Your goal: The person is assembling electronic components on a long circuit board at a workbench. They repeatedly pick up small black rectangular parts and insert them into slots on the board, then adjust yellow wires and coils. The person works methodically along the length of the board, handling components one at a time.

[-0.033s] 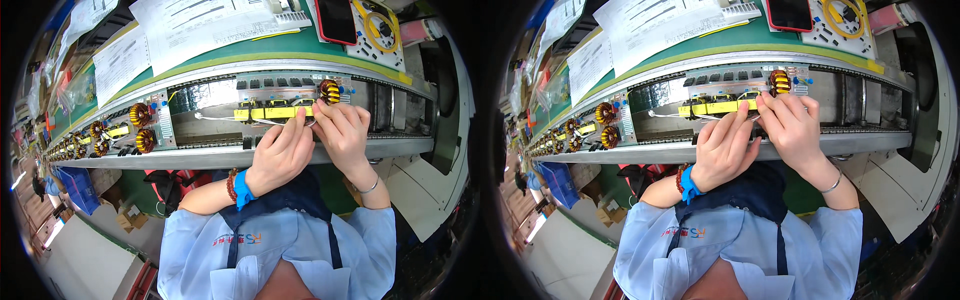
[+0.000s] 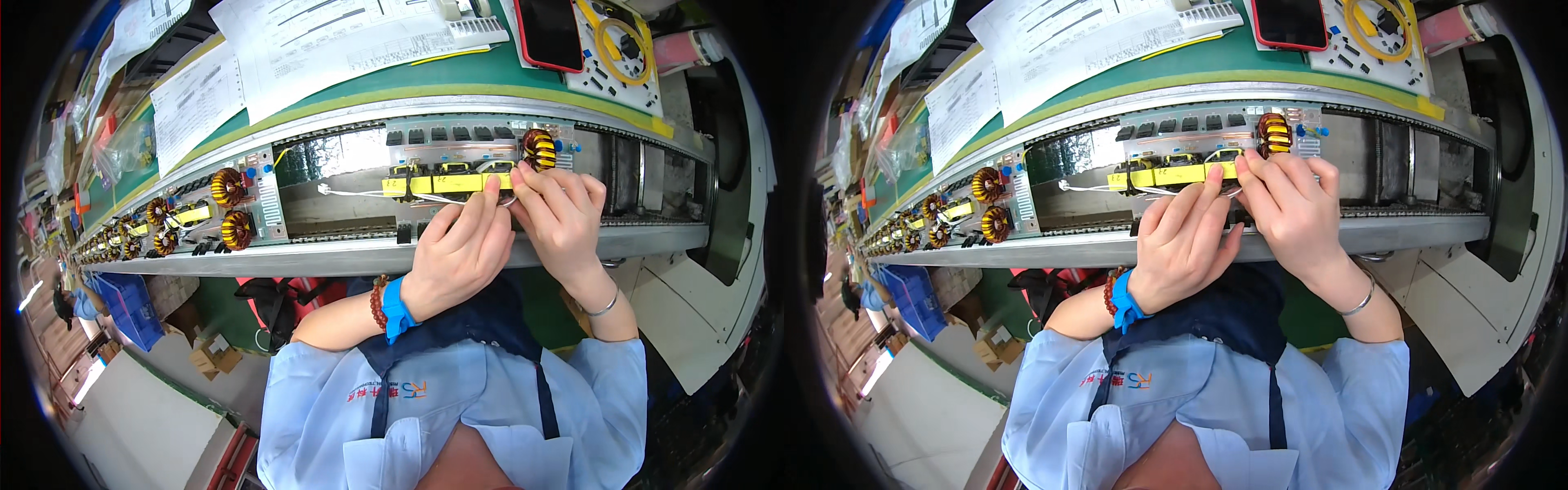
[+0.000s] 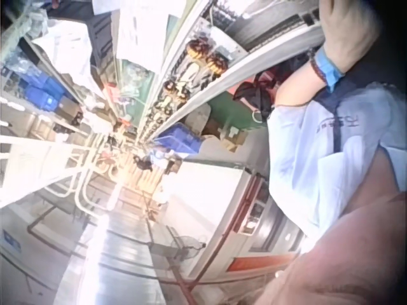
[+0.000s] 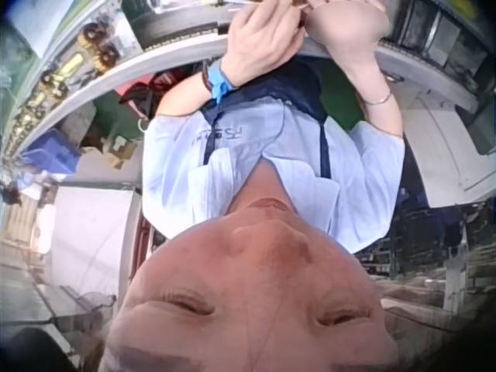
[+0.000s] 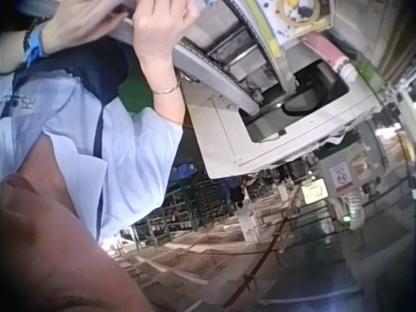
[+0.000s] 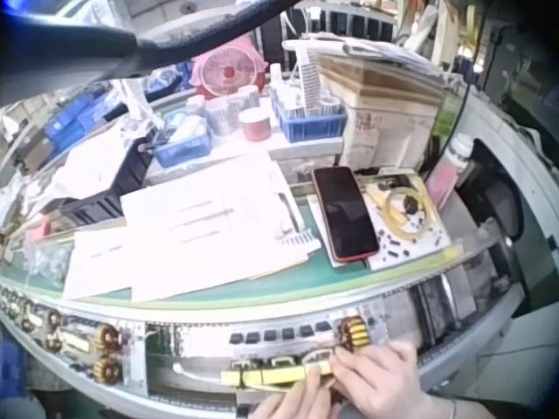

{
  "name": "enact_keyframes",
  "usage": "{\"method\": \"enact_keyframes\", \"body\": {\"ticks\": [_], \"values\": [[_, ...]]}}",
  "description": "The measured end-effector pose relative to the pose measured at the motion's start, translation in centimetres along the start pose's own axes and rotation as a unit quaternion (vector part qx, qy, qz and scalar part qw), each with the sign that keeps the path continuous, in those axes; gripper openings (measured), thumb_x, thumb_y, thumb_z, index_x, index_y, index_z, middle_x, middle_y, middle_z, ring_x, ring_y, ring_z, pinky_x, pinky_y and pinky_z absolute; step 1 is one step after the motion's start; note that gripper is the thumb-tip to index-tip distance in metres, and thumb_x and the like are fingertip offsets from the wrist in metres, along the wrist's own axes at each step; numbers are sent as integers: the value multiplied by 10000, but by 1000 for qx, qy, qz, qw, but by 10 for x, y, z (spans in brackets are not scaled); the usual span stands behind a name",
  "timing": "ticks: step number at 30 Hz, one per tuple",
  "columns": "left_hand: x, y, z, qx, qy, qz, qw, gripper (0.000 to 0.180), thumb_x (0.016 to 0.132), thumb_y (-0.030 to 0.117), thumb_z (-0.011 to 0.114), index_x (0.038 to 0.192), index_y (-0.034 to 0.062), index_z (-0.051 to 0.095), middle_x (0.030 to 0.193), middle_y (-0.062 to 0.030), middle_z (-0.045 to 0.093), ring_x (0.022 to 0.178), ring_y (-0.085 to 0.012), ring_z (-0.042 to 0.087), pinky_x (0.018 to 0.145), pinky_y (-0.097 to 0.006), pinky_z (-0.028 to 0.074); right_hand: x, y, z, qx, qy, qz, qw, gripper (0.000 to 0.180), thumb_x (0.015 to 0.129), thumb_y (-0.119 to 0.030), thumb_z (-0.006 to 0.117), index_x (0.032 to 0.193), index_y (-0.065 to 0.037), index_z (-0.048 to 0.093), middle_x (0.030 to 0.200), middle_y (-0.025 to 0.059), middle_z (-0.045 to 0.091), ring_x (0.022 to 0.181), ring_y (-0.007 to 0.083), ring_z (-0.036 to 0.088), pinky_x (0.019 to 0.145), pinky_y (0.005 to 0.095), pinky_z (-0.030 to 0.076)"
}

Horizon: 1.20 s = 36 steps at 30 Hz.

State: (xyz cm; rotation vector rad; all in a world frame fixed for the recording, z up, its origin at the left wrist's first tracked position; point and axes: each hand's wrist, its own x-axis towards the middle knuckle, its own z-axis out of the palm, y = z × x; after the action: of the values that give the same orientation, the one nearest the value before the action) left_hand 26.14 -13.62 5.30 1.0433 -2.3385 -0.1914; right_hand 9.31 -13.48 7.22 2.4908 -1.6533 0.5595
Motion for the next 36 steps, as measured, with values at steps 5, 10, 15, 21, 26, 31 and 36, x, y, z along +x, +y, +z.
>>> {"method": "enact_keyframes", "body": {"ticks": [5,10,15,21,26,31,36], "values": [[-2,1,0,-5,4,5,1000,360,728,197,702,1029,26,602,1230,-151,602,1008,-210,581,844,-313,425,-4,-3,-1,-9,8,6,1000,330,706,-206,703,1001,-59,682,1028,3,662,878,135,589,810,319,346],[10,-11,-14,-91,-35,14,995,401,727,199,719,1067,41,577,1249,-119,586,1049,-243,559,866,-369,425,3,0,-9,-27,-22,-6,999,373,717,-214,719,1057,-71,662,1012,-11,653,914,156,585,849,338,347],[30,-61,-51,-275,26,-63,959,339,793,122,668,1083,-7,547,1120,-170,582,985,-353,563,842,-418,454,42,14,-42,109,-72,11,991,301,832,-156,616,1119,-69,586,1014,75,640,943,236,592,894,364,356],[44,-96,-44,-437,-217,-216,846,398,1038,289,312,1162,-17,534,993,-130,656,990,-185,588,935,-314,420,90,40,-23,325,-314,45,891,212,852,-25,423,1035,-4,528,979,162,650,953,302,617,836,382,468],[52,-99,-29,-433,-227,-184,853,419,1036,317,329,1179,-29,518,1035,-135,654,1032,-199,594,946,-310,416,98,42,-7,272,-384,18,882,243,866,-133,415,1049,-16,524,909,184,635,880,337,608,782,425,463],[58,-103,-25,-444,-170,-198,857,399,1027,307,359,1169,-28,522,1108,-140,627,1089,-212,580,944,-309,421,98,46,-10,247,-324,36,912,226,864,-101,434,1063,-32,517,950,177,625,903,338,599,788,420,469],[41,-97,-40,-307,-28,-114,944,293,959,238,479,1118,1,545,895,-191,630,872,-340,599,766,-412,452,78,38,-28,135,-200,49,969,223,853,-74,447,1057,-25,520,950,172,616,933,328,577,857,425,435]]}}
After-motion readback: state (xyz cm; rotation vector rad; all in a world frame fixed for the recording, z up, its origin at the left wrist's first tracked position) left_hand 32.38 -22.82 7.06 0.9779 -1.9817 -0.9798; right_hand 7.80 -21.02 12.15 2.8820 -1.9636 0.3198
